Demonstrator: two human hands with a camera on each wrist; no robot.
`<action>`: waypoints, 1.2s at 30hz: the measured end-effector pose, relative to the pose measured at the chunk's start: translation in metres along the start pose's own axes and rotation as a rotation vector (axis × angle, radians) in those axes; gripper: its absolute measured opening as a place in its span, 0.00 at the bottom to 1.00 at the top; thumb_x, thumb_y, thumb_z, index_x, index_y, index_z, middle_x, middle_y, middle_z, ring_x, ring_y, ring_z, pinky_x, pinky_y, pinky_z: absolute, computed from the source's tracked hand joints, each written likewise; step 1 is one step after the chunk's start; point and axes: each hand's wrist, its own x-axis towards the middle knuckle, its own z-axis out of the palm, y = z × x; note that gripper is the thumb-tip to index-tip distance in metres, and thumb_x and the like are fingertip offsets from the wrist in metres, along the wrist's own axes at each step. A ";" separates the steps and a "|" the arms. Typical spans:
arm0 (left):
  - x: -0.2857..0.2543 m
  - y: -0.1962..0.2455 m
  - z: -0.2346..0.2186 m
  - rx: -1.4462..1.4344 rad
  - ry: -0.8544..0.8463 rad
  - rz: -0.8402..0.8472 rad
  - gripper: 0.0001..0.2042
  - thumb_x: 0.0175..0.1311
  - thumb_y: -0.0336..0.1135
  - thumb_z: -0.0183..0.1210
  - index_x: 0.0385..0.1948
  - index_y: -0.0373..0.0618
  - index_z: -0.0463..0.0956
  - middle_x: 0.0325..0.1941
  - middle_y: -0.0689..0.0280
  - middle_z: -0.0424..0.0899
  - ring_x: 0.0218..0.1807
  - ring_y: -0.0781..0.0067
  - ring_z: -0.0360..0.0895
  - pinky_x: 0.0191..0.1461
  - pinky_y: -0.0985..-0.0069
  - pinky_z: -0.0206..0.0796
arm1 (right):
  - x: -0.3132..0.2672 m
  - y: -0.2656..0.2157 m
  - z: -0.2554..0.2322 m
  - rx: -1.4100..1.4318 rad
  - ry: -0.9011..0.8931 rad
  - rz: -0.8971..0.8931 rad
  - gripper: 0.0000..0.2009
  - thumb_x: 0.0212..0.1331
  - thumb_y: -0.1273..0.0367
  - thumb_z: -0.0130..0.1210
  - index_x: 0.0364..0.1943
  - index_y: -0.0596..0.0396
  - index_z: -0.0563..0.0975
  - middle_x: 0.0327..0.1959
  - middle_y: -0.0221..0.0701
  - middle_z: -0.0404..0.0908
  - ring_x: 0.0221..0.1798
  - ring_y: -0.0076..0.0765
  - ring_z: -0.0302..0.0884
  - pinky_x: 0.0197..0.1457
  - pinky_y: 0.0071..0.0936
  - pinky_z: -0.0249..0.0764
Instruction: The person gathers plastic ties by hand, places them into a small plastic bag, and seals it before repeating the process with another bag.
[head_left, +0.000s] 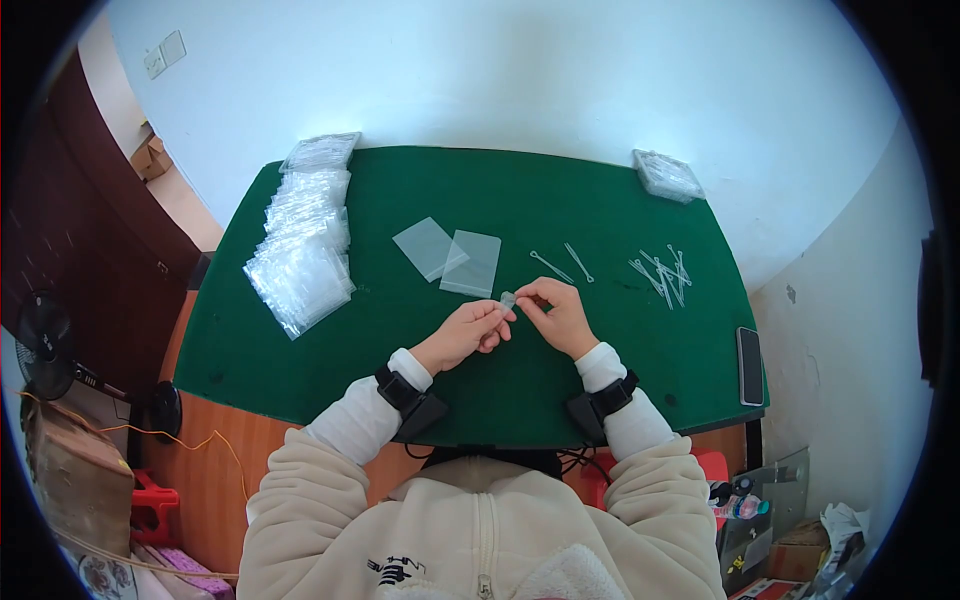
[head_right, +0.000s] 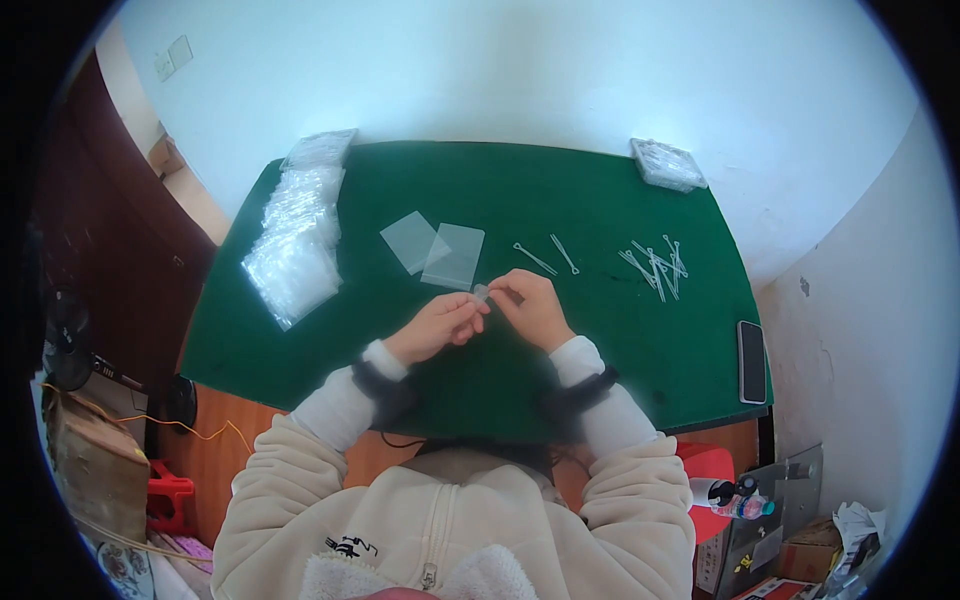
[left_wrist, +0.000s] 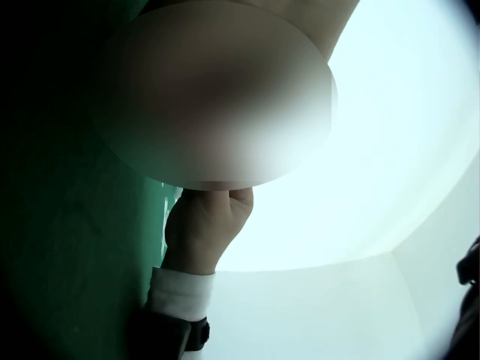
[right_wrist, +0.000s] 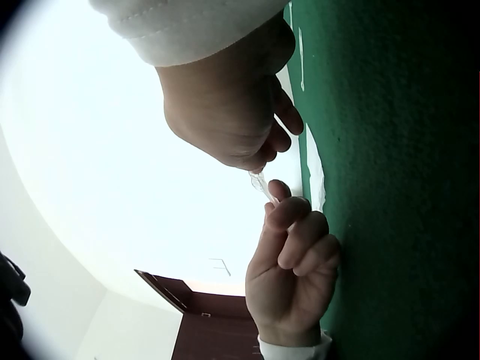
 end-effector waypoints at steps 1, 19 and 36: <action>0.000 0.000 0.000 0.000 0.002 0.001 0.10 0.69 0.35 0.41 0.42 0.39 0.69 0.29 0.68 0.73 0.22 0.85 0.63 0.25 0.87 0.56 | 0.001 0.001 0.000 0.018 0.005 -0.011 0.03 0.50 0.74 0.57 0.29 0.59 0.78 0.26 0.32 0.76 0.27 0.31 0.75 0.31 0.23 0.71; 0.003 -0.001 -0.002 -0.050 0.239 0.134 0.10 0.70 0.35 0.41 0.41 0.40 0.69 0.25 0.72 0.69 0.21 0.87 0.59 0.24 0.87 0.52 | 0.011 0.066 -0.023 -0.753 0.248 0.173 0.04 0.47 0.68 0.59 0.26 0.52 0.79 0.28 0.31 0.75 0.37 0.41 0.70 0.39 0.37 0.67; 0.006 -0.002 -0.004 0.076 0.412 0.508 0.10 0.71 0.35 0.40 0.38 0.40 0.70 0.31 0.68 0.74 0.36 0.79 0.73 0.43 0.81 0.65 | -0.008 -0.009 0.036 0.725 -0.147 0.414 0.06 0.64 0.67 0.47 0.32 0.53 0.71 0.21 0.22 0.69 0.20 0.15 0.61 0.23 0.14 0.57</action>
